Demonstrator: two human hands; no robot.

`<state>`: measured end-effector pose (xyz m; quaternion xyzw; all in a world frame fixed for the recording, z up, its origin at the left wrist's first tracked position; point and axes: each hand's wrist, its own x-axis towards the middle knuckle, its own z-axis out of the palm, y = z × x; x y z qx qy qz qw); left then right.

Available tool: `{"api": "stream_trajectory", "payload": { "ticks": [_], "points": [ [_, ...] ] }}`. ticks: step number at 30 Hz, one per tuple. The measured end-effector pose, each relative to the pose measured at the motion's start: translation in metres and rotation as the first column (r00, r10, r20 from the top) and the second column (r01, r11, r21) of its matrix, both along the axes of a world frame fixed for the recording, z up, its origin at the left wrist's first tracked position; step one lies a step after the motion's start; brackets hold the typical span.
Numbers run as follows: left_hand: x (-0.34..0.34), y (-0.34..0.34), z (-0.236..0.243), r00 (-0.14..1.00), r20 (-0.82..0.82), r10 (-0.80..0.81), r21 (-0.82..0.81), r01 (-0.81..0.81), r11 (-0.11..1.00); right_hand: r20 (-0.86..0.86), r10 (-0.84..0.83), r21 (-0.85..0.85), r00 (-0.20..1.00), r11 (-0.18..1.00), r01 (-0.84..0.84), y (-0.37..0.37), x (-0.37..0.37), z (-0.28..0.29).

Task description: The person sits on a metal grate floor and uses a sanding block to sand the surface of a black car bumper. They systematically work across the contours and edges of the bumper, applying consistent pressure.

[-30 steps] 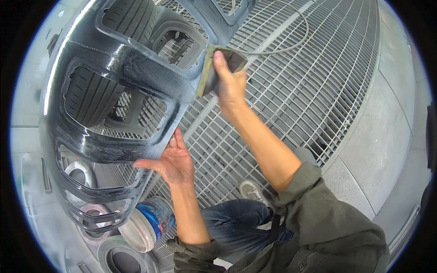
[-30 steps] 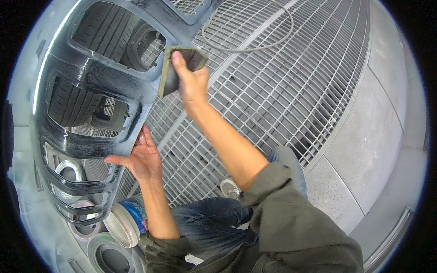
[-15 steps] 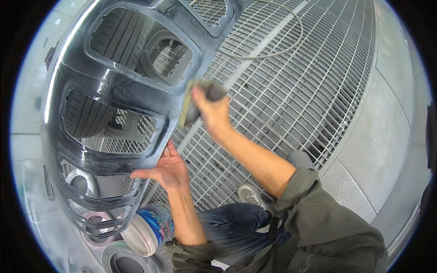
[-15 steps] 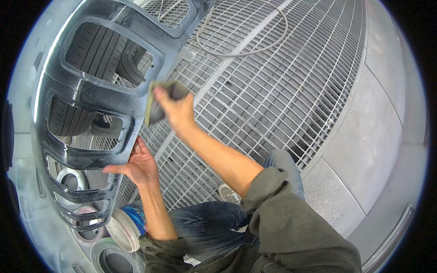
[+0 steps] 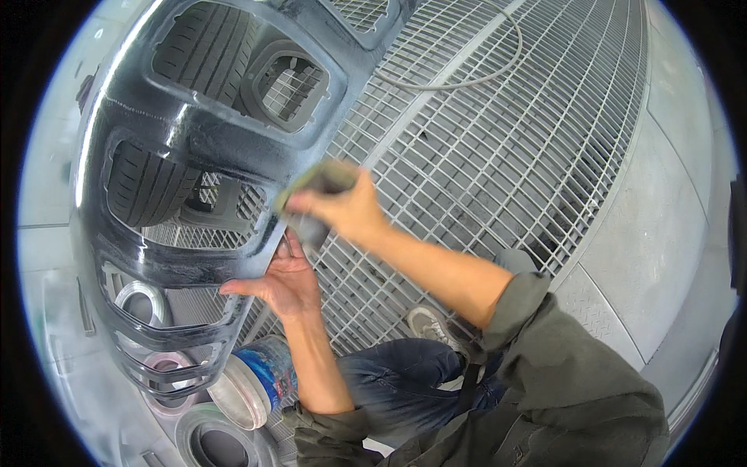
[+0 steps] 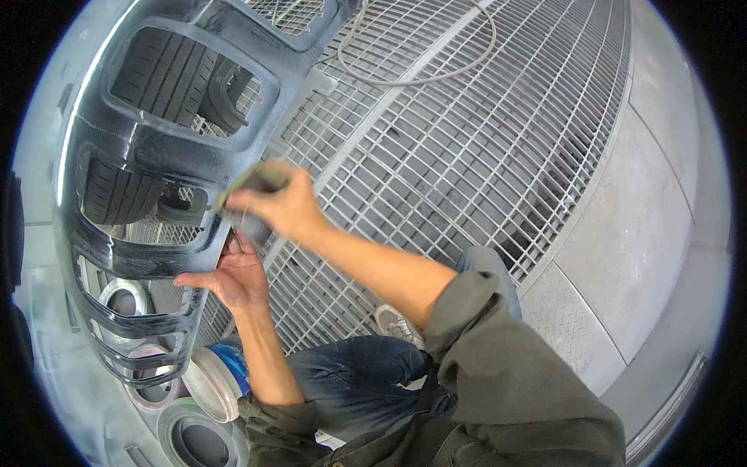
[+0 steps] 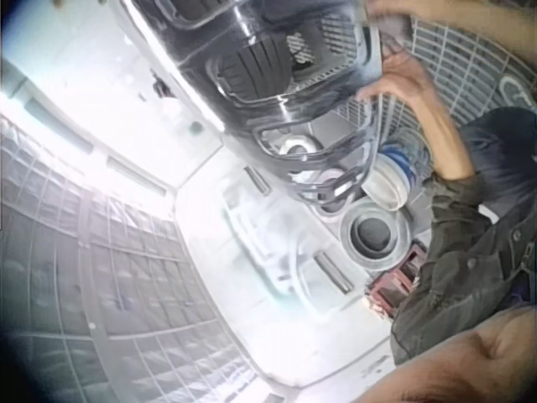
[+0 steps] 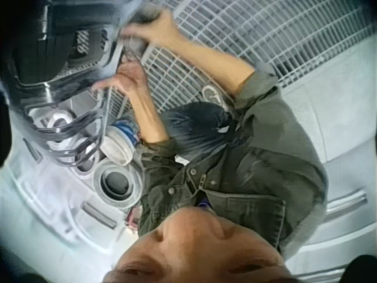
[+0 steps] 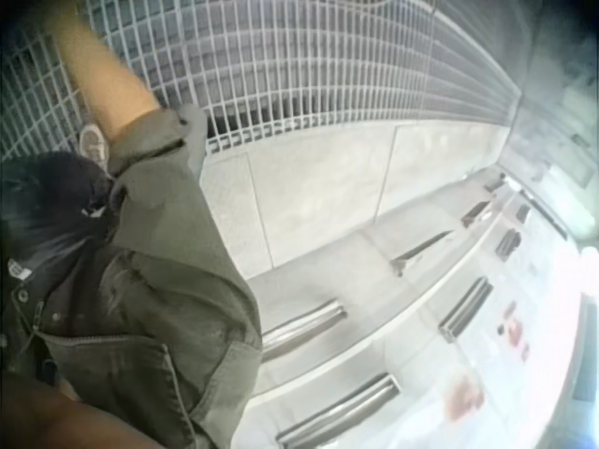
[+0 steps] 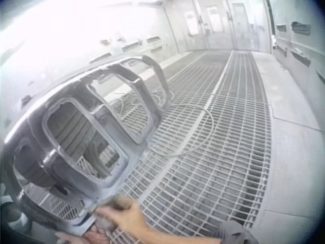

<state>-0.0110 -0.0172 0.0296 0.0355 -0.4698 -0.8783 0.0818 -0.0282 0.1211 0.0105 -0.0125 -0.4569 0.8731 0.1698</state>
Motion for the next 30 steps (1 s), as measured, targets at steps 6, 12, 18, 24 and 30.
{"api": "stream_trajectory", "payload": {
  "ticks": [6, 12, 18, 24, 30],
  "points": [
    [-0.002, 0.000, -0.002, 0.999, 0.004, -0.046, 0.109, 0.046, 0.993, 0.194, -0.317, -0.323, 0.928, 0.873, 0.365, -0.020, -0.009, 0.018],
    [0.001, -0.023, -0.010, 0.984, 0.022, -0.177, 0.078, 0.175, 0.982, 0.004, -0.014, 0.014, 1.000, 1.000, 0.013, -0.033, 0.014, 0.002],
    [0.000, -0.004, -0.003, 0.994, 0.001, -0.110, 0.135, 0.109, 0.985, 0.174, -0.405, -0.229, 0.898, 0.870, 0.437, -0.006, -0.016, 0.003],
    [0.002, -0.007, -0.007, 0.989, 0.044, -0.143, 0.048, 0.141, 0.989, 0.128, -0.012, -0.002, 0.992, 1.000, 0.013, -0.051, 0.033, -0.020],
    [0.000, 0.000, -0.005, 0.995, 0.009, -0.097, 0.161, 0.094, 0.982, 0.117, -0.465, 0.036, 0.878, 0.885, 0.464, 0.024, 0.046, 0.017]
  ]
}}
